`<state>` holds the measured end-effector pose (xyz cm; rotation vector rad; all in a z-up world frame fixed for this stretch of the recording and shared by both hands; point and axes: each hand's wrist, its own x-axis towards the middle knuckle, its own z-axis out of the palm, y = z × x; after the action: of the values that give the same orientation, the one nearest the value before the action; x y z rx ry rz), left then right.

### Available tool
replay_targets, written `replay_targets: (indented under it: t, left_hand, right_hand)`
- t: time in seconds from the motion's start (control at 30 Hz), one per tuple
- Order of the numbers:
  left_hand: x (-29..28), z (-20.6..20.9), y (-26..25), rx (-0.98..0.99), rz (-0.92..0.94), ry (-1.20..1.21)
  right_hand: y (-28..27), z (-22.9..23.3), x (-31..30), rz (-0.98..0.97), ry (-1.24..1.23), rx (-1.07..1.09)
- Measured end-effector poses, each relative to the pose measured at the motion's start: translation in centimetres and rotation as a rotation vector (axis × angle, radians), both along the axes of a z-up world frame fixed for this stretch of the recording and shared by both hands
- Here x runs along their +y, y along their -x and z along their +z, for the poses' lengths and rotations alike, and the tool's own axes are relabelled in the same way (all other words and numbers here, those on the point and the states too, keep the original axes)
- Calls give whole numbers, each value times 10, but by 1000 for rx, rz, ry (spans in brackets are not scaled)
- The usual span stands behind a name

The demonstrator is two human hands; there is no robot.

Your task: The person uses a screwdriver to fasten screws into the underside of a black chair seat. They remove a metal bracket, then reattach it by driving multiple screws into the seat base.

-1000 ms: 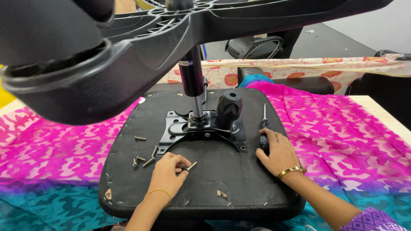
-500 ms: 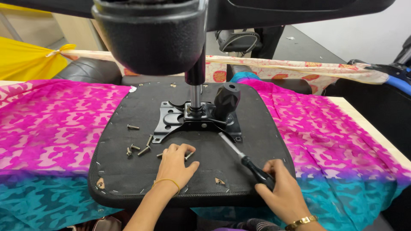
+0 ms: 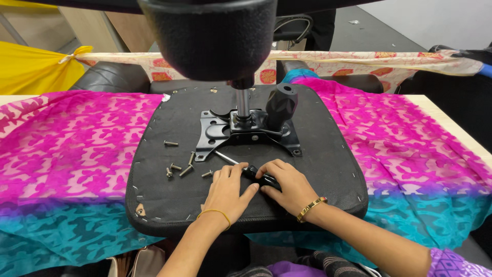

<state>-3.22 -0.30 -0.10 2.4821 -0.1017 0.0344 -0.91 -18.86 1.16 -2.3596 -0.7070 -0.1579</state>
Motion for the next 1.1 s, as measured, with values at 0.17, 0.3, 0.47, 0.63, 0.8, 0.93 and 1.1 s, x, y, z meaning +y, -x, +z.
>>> replay_targets:
  t: [0.17, 0.3, 0.47, 0.63, 0.8, 0.93, 1.1]
  left_hand:
    - [-5, 9, -2, -69, -2, -28]
    - [-15, 12, -11, -100, 23, -90]
    - [-23, 16, -19, -291, -102, -52]
    - [-11, 23, -30, -271, -114, 29]
    - [17, 20, -39, -327, -184, -27]
    - [38, 5, -30, -421, -274, -80]
    - [35, -27, -11, -551, -373, -136]
  right_hand:
    - [-17, 9, -2, 69, -4, 89]
    - [-49, 17, 2, 61, -77, -111]
    - [-137, 37, 25, -55, -117, -396]
    - [-197, 54, 56, -88, -275, -300]
    - [-215, 93, 83, -20, -757, 201]
    - [-213, 109, 92, 75, -906, 194]
    - [-200, 109, 106, -59, -961, 48]
